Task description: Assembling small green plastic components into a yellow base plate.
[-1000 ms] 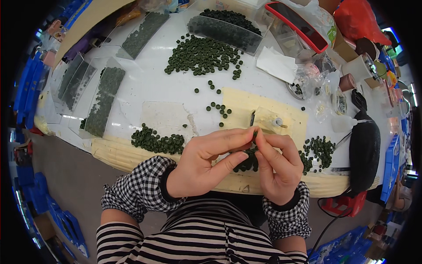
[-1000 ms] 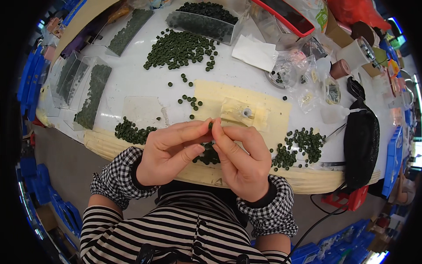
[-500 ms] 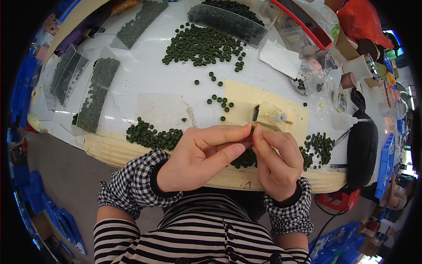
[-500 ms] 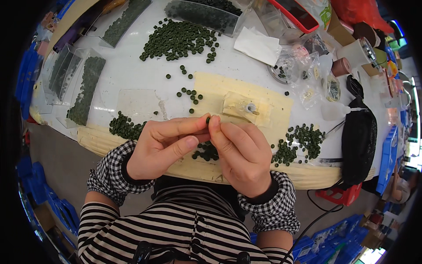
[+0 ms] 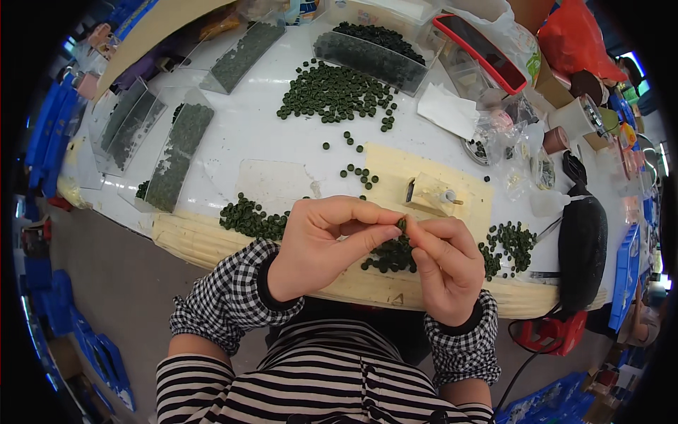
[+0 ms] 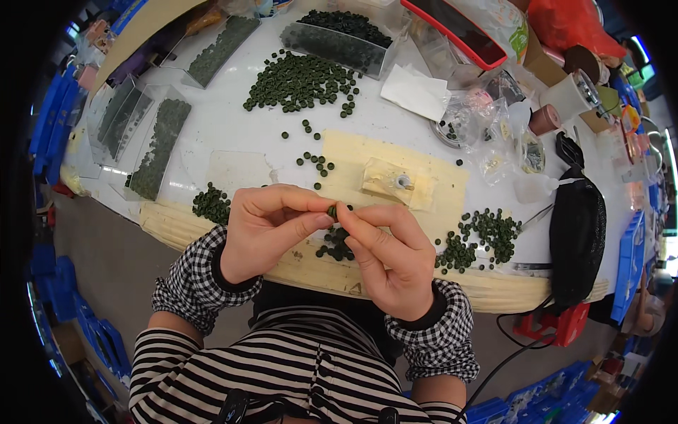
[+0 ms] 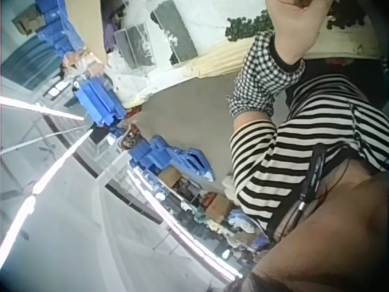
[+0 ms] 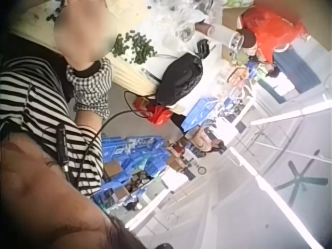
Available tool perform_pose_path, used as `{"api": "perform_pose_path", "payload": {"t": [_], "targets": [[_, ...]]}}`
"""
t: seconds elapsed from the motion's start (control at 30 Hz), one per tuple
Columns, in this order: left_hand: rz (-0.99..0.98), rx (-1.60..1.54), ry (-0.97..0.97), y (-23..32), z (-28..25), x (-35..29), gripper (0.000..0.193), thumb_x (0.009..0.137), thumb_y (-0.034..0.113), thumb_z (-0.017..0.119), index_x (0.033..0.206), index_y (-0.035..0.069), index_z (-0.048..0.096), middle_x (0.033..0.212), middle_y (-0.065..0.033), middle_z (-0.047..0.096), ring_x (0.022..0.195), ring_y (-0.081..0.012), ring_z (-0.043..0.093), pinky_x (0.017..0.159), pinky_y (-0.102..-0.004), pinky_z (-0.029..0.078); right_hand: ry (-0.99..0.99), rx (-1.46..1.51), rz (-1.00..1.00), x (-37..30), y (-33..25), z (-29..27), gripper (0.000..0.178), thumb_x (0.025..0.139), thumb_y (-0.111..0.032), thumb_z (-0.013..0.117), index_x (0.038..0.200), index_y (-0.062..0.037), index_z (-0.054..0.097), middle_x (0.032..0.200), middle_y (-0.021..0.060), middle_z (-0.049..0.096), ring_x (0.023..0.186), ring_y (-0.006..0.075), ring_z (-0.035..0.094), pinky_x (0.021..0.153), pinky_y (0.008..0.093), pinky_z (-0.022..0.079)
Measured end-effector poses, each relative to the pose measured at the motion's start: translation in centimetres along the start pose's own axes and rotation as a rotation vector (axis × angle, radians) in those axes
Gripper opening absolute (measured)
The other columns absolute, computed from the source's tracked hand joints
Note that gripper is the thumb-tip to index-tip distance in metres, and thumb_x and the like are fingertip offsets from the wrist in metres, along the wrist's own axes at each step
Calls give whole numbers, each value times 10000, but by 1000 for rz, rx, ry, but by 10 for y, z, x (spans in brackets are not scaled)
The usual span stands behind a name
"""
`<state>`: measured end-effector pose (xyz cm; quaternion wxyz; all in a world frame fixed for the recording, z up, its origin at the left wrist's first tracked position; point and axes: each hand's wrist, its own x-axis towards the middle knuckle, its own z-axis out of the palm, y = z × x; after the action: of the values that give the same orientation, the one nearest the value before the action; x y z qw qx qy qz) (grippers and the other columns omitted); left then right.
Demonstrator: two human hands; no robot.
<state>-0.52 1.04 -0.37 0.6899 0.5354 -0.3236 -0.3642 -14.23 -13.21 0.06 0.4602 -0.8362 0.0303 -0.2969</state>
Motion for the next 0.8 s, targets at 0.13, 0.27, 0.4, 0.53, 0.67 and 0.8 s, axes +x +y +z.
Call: {"api": "perform_pose_path", "payload": {"t": [0.13,0.27,0.4,0.53,0.67,0.8], "targets": [[43,38,8,1,1,0,191,870,-97,630,1055,-68,670,1047,-158,688,973,-181,668,887,-287,549,6,23,22,-2,0,0,352,830,51,660,1175,-17,680,981,103,636,816,192,605,708,261,491],[98,131,9,3,2,-1,201,857,-97,648,1052,-58,675,1047,-163,685,970,-186,667,873,-287,542,0,23,19,-2,0,-1,358,825,51,664,1176,-18,680,979,103,636,814,193,605,704,261,490],[144,181,5,2,2,-1,211,844,-97,664,1050,-53,678,1042,-170,686,963,-192,669,864,-289,537,-3,40,30,-3,0,-1,364,820,52,668,1176,-21,681,978,104,635,812,193,605,702,261,490],[157,196,2,3,2,-1,210,839,-94,669,1044,-51,683,1035,-170,689,958,-192,670,860,-290,538,-10,39,28,-2,0,-2,372,820,55,667,1183,-25,678,979,103,634,812,189,606,698,258,491],[170,185,5,2,2,-1,210,837,-89,675,1043,-50,684,1028,-170,692,949,-191,673,847,-285,540,-14,46,26,-3,1,-1,377,822,57,665,1190,-27,675,981,102,633,809,184,608,694,253,492],[194,210,3,2,2,0,219,838,-88,672,1053,-48,684,1025,-168,697,942,-188,676,833,-278,541,-14,44,25,-2,0,0,375,823,51,669,1191,-20,671,979,105,632,807,185,610,694,250,493]]}}
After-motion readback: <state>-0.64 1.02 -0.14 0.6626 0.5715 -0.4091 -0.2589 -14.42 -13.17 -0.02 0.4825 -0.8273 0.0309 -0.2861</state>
